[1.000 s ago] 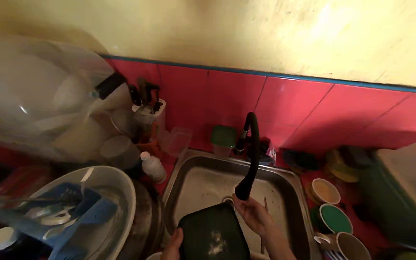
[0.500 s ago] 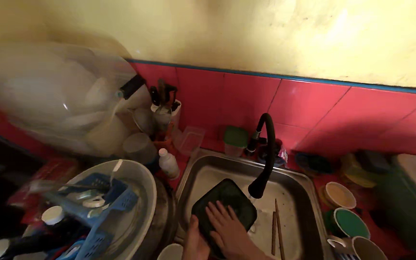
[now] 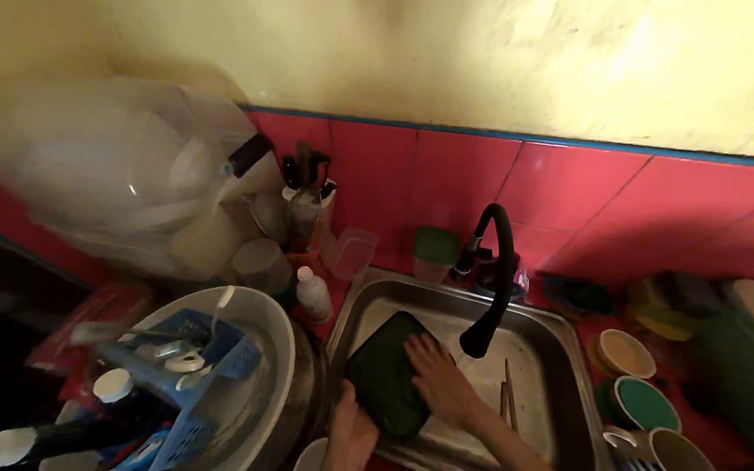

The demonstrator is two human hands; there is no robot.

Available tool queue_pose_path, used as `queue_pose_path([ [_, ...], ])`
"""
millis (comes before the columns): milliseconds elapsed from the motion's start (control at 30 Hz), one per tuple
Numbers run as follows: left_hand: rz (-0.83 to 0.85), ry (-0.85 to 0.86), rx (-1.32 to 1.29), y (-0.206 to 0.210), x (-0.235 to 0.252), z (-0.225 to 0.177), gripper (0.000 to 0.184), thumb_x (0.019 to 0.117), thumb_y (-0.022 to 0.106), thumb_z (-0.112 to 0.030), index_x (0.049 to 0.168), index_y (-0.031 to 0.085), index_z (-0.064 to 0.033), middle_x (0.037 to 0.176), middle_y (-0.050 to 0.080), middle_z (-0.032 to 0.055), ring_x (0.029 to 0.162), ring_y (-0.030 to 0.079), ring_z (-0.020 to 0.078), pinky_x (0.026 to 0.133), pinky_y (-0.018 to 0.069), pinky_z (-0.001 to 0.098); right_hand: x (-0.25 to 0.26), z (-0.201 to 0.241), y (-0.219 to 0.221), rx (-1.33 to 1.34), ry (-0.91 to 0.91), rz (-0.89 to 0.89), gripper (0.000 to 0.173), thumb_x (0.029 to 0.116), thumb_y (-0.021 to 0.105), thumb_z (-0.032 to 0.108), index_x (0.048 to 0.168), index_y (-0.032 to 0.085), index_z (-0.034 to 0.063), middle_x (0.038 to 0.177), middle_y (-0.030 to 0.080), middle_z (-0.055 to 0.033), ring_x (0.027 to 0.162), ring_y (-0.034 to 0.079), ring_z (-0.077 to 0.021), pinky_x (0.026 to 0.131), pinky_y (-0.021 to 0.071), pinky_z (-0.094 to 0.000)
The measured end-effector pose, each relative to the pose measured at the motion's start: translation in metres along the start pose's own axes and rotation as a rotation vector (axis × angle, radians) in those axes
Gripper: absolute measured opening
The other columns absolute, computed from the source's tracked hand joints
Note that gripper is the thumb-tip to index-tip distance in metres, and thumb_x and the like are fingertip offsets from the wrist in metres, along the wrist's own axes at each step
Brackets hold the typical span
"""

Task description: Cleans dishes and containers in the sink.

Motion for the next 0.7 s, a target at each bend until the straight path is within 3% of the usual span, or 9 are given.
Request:
queue_pose_path([
  [100,0.094,-0.075,0.015,0.019,0.002,0.025,0.053,0.1121,0.024,-0.043,0.151,0.036,-0.0081,0.143,0.054,0.0168,0.128,0.056,0.0290,0.103,0.0486,0.0511,0.023,-0.019,-0.008,-0.011,0.193,0.007,0.068,0.1085,0.030,0.040,0.163,0.020,0.0011,0.169,0.015,-0.0228,0.158,0.012,-0.0399,0.124,0.0104,-0.0642],
  [167,0.103,-0.115,0.000,0.029,0.009,0.041,0.051,0.1118,0.027,-0.043,0.144,0.044,-0.0076,0.130,0.062,0.0145,0.116,0.062,0.0261,0.096,0.0526,0.0484,0.027,0.011,0.001,0.020,0.109,0.028,0.067,0.1094,0.029,0.040,0.161,0.023,-0.0009,0.169,0.018,-0.0217,0.158,0.013,-0.0361,0.125,0.0090,-0.0640],
  [233,0.040,-0.087,0.014,0.029,0.021,0.038,0.045,0.1115,0.031,-0.041,0.132,0.051,-0.0063,0.109,0.066,0.0110,0.096,0.066,0.0203,0.082,0.0567,0.0412,0.012,0.042,0.015,0.013,-0.108,0.015,0.062,0.1100,0.030,0.040,0.159,0.033,0.0028,0.168,0.028,-0.0144,0.157,0.022,-0.0315,0.122,0.0162,-0.0661],
  [300,0.063,-0.052,0.020,0.025,0.022,0.023,0.049,0.1122,0.026,-0.041,0.140,0.045,-0.0054,0.120,0.063,0.0130,0.106,0.064,0.0214,0.090,0.0549,0.0427,-0.009,0.045,0.019,0.009,-0.234,0.082,0.057,0.1104,0.031,0.038,0.160,0.035,0.0121,0.168,0.029,-0.0077,0.157,0.023,-0.0317,0.120,0.0191,-0.0686],
  [333,0.075,-0.036,0.024,0.023,0.019,0.016,0.051,0.1124,0.024,-0.041,0.145,0.041,-0.0054,0.129,0.061,0.0154,0.113,0.063,0.0244,0.095,0.0534,0.0463,-0.016,0.032,0.014,0.025,-0.203,0.111,0.055,0.1095,0.036,0.035,0.161,0.034,0.0156,0.169,0.027,-0.0075,0.157,0.021,-0.0333,0.120,0.0187,-0.0696],
  [400,0.077,-0.026,0.033,0.020,0.011,0.012,0.052,0.1126,0.023,-0.041,0.150,0.036,-0.0061,0.139,0.056,0.0176,0.123,0.058,0.0280,0.100,0.0505,0.0505,-0.017,-0.013,0.000,0.059,-0.019,0.060,0.058,0.1084,0.039,0.031,0.162,0.030,0.0102,0.169,0.023,-0.0152,0.156,0.019,-0.0388,0.121,0.0196,-0.0678],
  [500,0.123,-0.090,0.043,0.034,0.004,0.033,0.050,0.1126,0.024,-0.040,0.149,0.037,-0.0079,0.137,0.057,0.0157,0.121,0.060,0.0269,0.098,0.0517,0.0492,0.005,-0.053,-0.018,0.047,0.273,0.011,0.066,0.1095,0.030,0.039,0.165,0.014,0.0064,0.171,0.010,-0.0176,0.158,0.011,-0.0375,0.124,0.0238,-0.0556],
  [600,0.172,-0.153,0.073,0.044,0.015,0.061,0.049,0.1123,0.027,-0.041,0.146,0.042,-0.0075,0.130,0.062,0.0154,0.115,0.063,0.0267,0.095,0.0541,0.0482,0.024,-0.021,-0.010,0.029,0.180,-0.027,0.066,0.1090,0.032,0.041,0.162,0.024,0.0017,0.168,0.019,-0.0240,0.157,0.013,-0.0408,0.124,0.0099,-0.0658],
  [700,0.185,-0.170,0.100,0.044,0.023,0.060,0.049,0.1125,0.026,-0.040,0.142,0.045,-0.0066,0.125,0.064,0.0145,0.112,0.064,0.0254,0.094,0.0548,0.0474,0.026,-0.008,-0.004,0.014,0.092,0.116,0.062,0.1101,0.028,0.040,0.165,0.019,0.0119,0.171,0.017,-0.0109,0.159,0.010,-0.0334,0.124,0.0057,-0.0651],
])
Point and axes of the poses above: each hand's wrist, its own x-axis towards the middle knuckle, its own y-axis out of the palm, z = x × y, the point moved 7 cm from there along x, towards the middle knuckle
